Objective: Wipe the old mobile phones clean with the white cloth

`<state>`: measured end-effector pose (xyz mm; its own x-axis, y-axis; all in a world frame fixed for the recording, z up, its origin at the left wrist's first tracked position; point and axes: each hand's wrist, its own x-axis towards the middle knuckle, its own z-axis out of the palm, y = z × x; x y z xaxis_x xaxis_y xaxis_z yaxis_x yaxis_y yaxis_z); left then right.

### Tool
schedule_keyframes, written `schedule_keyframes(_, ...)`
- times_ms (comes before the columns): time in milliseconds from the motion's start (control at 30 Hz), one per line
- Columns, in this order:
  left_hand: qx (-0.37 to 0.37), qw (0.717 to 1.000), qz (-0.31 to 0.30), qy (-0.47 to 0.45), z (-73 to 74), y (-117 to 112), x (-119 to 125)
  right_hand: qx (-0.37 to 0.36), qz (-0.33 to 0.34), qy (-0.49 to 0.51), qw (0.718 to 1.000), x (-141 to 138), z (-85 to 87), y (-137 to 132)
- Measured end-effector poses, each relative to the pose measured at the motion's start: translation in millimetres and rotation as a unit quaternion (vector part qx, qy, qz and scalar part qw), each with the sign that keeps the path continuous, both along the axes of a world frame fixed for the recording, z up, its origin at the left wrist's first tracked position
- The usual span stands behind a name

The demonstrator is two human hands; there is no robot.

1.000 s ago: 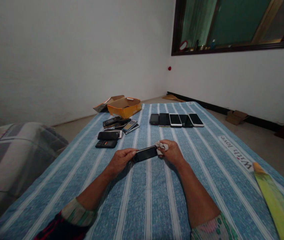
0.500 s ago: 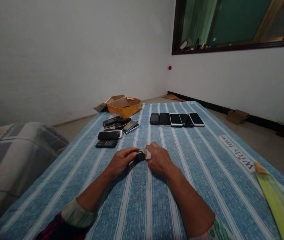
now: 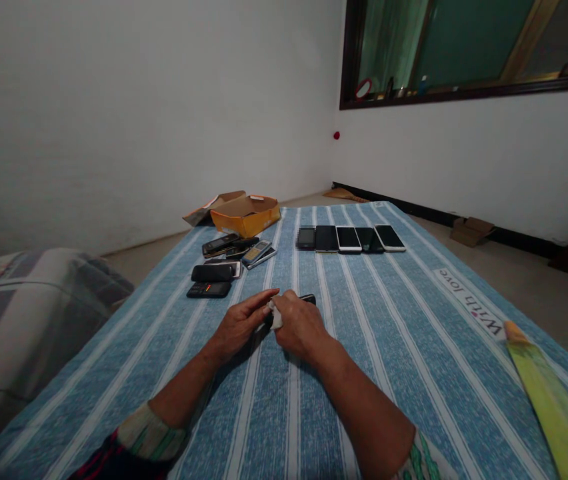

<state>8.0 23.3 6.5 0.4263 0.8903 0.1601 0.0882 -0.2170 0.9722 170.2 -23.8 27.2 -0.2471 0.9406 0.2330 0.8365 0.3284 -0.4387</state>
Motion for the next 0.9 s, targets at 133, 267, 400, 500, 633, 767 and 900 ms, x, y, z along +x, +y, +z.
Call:
schedule_keyframes(133, 0.021, 1.0, -0.014, 0.016, -0.2, -1.1, -0.1, -0.016, -0.014, -0.041, 0.999, 0.7, 7.6, -3.4)
schedule_keyframes(267, 0.033, 0.998, -0.033, 0.035, -5.4, -1.3, -0.5, -0.033, -0.017, -0.075, 0.996, 3.2, 13.0, -5.8)
schedule_keyframes(400, 0.059, 0.996, -0.042, 0.056, -7.0, -2.2, 0.1, -0.04, -0.038, -0.091, 0.994, 11.1, 15.4, -5.3)
schedule_keyframes(500, 0.079, 0.992, -0.046, 0.081, -4.8, -3.2, 0.0, -0.047, -0.062, -0.098, 0.992, 18.8, 17.2, -4.2)
schedule_keyframes(633, 0.1, 0.986, -0.052, 0.126, -3.2, -4.5, -0.8, -0.063, -0.051, -0.081, 0.993, 28.8, 20.7, -4.0)
schedule_keyframes(767, 0.131, 0.978, -0.068, 0.145, -3.9, -5.7, -1.1, -0.072, -0.016, -0.047, 0.996, 36.8, 24.7, -5.6)
schedule_keyframes(900, 0.169, 0.971, -0.079, 0.149, -7.1, -6.4, -0.8, -0.069, 0.021, -0.007, 0.997, 45.0, 25.4, -6.1)
